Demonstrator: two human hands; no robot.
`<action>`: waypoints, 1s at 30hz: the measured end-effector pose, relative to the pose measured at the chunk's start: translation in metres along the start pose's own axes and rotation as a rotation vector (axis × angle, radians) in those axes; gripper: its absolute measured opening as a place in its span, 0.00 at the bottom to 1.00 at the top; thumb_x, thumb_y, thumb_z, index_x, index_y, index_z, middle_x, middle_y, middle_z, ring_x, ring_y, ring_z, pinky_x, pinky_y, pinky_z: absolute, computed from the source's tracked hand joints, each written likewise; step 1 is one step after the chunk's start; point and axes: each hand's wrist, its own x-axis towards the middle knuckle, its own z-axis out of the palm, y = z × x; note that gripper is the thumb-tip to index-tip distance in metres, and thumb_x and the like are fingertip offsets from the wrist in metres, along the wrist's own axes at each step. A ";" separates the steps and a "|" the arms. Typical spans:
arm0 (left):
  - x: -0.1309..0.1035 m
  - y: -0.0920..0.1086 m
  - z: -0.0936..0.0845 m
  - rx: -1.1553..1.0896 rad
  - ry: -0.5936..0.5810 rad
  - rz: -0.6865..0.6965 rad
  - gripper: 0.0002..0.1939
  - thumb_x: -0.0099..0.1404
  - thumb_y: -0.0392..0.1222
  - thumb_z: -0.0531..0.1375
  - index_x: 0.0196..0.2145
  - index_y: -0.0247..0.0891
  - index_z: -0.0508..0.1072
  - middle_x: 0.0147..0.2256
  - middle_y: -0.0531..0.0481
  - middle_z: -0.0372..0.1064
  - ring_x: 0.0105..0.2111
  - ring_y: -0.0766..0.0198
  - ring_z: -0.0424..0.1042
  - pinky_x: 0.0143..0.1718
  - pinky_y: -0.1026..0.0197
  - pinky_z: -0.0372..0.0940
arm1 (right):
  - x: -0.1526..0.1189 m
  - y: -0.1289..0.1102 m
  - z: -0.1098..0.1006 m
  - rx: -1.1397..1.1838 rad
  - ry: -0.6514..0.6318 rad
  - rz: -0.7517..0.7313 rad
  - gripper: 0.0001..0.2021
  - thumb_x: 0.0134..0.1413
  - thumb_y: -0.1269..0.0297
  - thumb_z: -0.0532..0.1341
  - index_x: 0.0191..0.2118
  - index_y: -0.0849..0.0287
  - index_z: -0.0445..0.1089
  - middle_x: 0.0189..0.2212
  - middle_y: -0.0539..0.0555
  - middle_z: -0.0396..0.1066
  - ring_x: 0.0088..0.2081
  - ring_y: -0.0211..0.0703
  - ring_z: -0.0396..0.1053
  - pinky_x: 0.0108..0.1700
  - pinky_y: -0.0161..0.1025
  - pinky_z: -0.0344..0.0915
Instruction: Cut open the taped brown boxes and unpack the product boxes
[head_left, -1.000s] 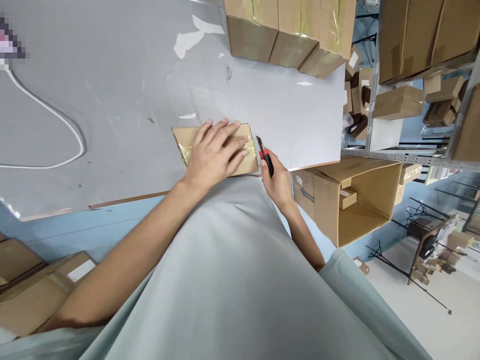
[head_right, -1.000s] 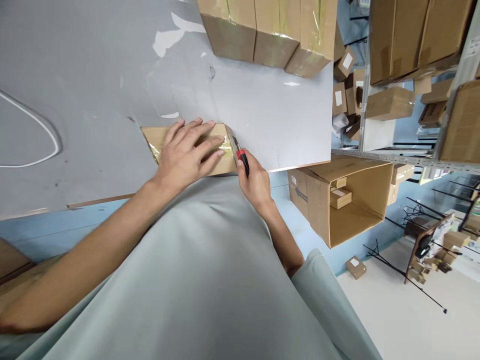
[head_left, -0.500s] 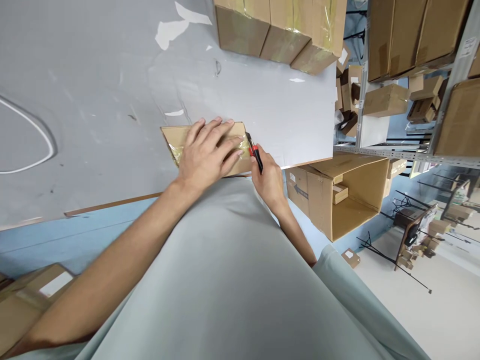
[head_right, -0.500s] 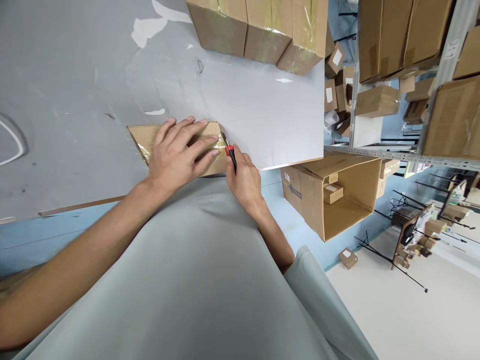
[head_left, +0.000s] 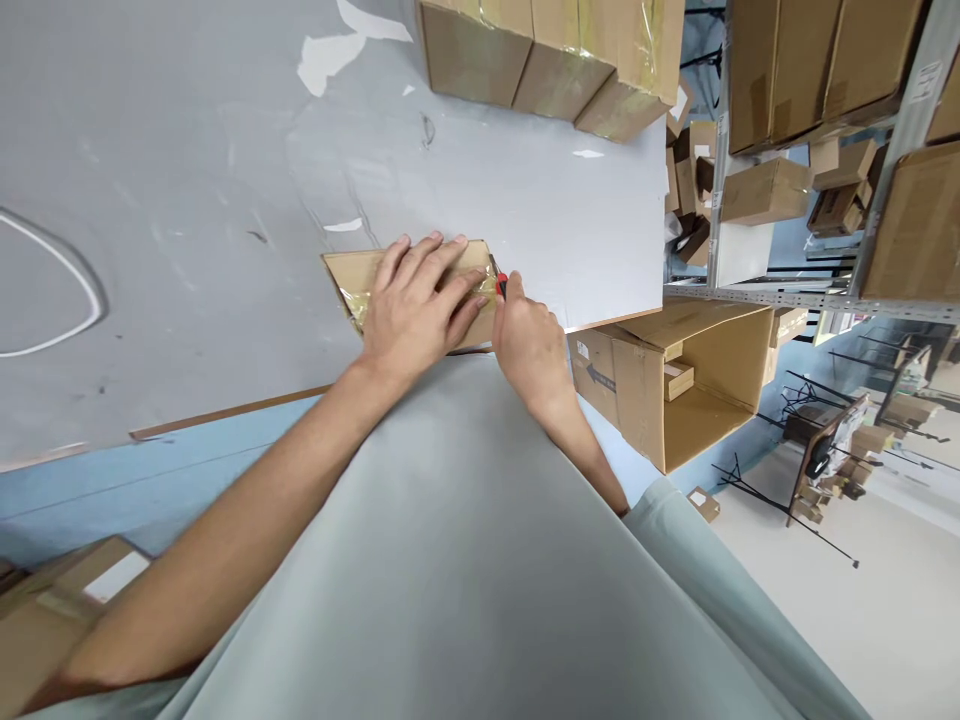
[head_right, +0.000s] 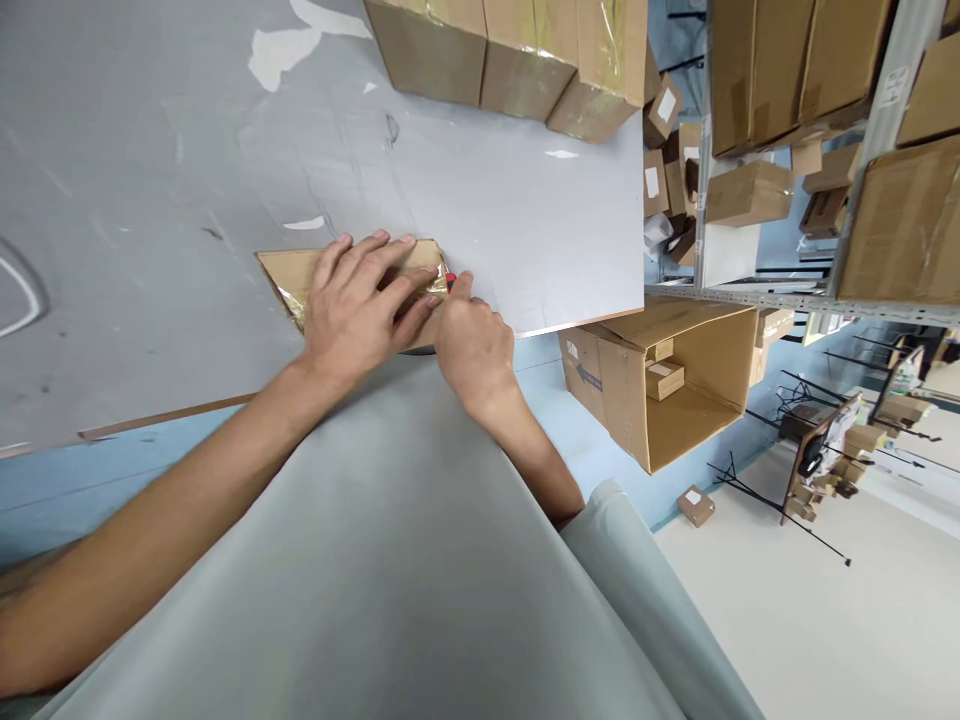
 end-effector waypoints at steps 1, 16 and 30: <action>0.000 0.000 0.000 -0.001 -0.002 0.003 0.22 0.87 0.61 0.56 0.62 0.47 0.81 0.77 0.43 0.70 0.80 0.40 0.63 0.85 0.26 0.45 | -0.001 -0.004 -0.001 -0.017 -0.004 0.017 0.28 0.86 0.66 0.54 0.82 0.69 0.57 0.52 0.70 0.86 0.55 0.62 0.87 0.59 0.52 0.82; -0.007 -0.010 0.009 0.020 0.023 0.046 0.21 0.85 0.56 0.58 0.67 0.54 0.79 0.78 0.46 0.68 0.80 0.37 0.62 0.83 0.23 0.49 | -0.031 -0.016 -0.002 -0.122 -0.086 0.163 0.29 0.80 0.74 0.56 0.81 0.69 0.63 0.49 0.73 0.87 0.52 0.58 0.90 0.52 0.44 0.84; -0.006 -0.014 -0.011 0.064 -0.037 -0.004 0.27 0.85 0.68 0.52 0.65 0.53 0.78 0.77 0.54 0.69 0.80 0.44 0.62 0.82 0.26 0.51 | -0.070 0.026 0.007 0.134 -0.018 0.149 0.23 0.87 0.57 0.54 0.77 0.57 0.69 0.43 0.63 0.88 0.44 0.60 0.88 0.50 0.49 0.79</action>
